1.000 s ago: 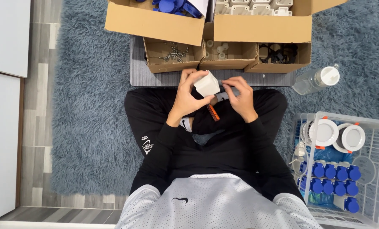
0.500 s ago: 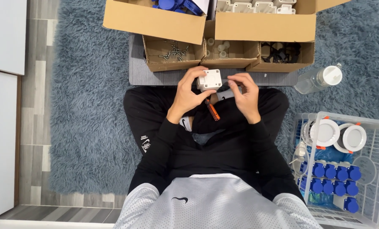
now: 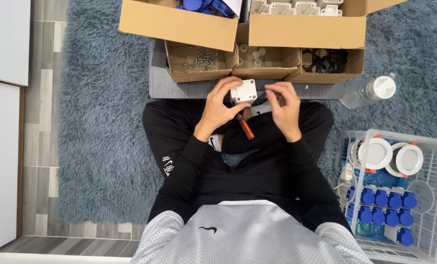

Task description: Assembling electrical components by hand and using a screwdriver while sitting on the floor.

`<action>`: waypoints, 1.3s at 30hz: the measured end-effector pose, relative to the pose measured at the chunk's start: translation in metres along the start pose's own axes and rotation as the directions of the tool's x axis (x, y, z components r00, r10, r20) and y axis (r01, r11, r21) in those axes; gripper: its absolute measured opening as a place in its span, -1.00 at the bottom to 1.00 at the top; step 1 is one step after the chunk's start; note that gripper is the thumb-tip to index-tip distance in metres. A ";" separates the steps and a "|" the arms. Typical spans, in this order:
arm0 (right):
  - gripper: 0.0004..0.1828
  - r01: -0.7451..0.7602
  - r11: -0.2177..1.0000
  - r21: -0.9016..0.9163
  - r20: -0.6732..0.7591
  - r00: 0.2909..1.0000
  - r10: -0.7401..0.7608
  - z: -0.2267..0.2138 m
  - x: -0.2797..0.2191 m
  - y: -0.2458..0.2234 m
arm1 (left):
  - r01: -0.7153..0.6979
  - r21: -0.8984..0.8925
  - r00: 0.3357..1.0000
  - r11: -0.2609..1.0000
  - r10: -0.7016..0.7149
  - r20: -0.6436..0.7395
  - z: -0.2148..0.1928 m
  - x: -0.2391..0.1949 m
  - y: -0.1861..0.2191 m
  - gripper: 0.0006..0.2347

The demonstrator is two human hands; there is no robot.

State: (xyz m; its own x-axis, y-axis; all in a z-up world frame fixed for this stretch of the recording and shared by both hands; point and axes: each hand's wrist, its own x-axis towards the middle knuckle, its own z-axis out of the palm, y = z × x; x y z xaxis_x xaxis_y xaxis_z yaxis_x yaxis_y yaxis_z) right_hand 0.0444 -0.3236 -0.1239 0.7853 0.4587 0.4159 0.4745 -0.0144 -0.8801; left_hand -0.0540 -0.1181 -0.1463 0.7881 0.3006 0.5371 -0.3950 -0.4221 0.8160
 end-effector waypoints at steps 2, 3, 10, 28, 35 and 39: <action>-0.83 0.004 1.000 0.011 0.004 1.000 -0.004 0.000 0.001 -0.006 | -0.002 -0.005 1.000 1.000 0.002 0.000 0.001 -0.001 0.001 -0.46; -0.83 0.001 1.000 0.011 0.005 1.000 -0.001 0.001 0.001 -0.006 | 0.000 -0.006 1.000 1.000 0.000 0.001 0.001 -0.002 0.001 -0.46; -0.82 0.071 0.994 -0.078 0.036 0.997 -0.068 0.000 0.009 -0.023 | -0.002 0.022 1.000 1.000 0.003 -0.008 0.002 0.001 0.001 -0.45; -0.83 0.237 0.909 -0.343 0.258 0.954 -0.152 0.033 0.039 -0.064 | 0.178 0.142 0.981 0.974 -0.187 0.057 -0.006 0.005 0.023 -0.33; -0.94 0.309 0.830 -0.464 0.300 0.937 -0.181 0.043 0.043 -0.053 | 0.099 0.093 0.994 0.991 -0.102 0.026 -0.001 -0.008 -0.010 -0.31; -0.94 0.319 0.815 -0.483 0.324 0.930 -0.172 0.043 0.044 -0.057 | 0.108 0.087 0.994 0.990 -0.110 0.014 0.001 -0.009 -0.015 -0.31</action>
State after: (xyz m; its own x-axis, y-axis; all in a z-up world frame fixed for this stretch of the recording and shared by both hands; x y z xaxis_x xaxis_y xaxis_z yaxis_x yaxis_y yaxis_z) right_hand 0.0348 -0.2648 -0.0650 0.5198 0.7170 0.4645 0.8297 -0.2941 -0.4744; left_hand -0.0551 -0.1153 -0.1636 0.8333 0.3330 0.4413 -0.2650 -0.4600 0.8475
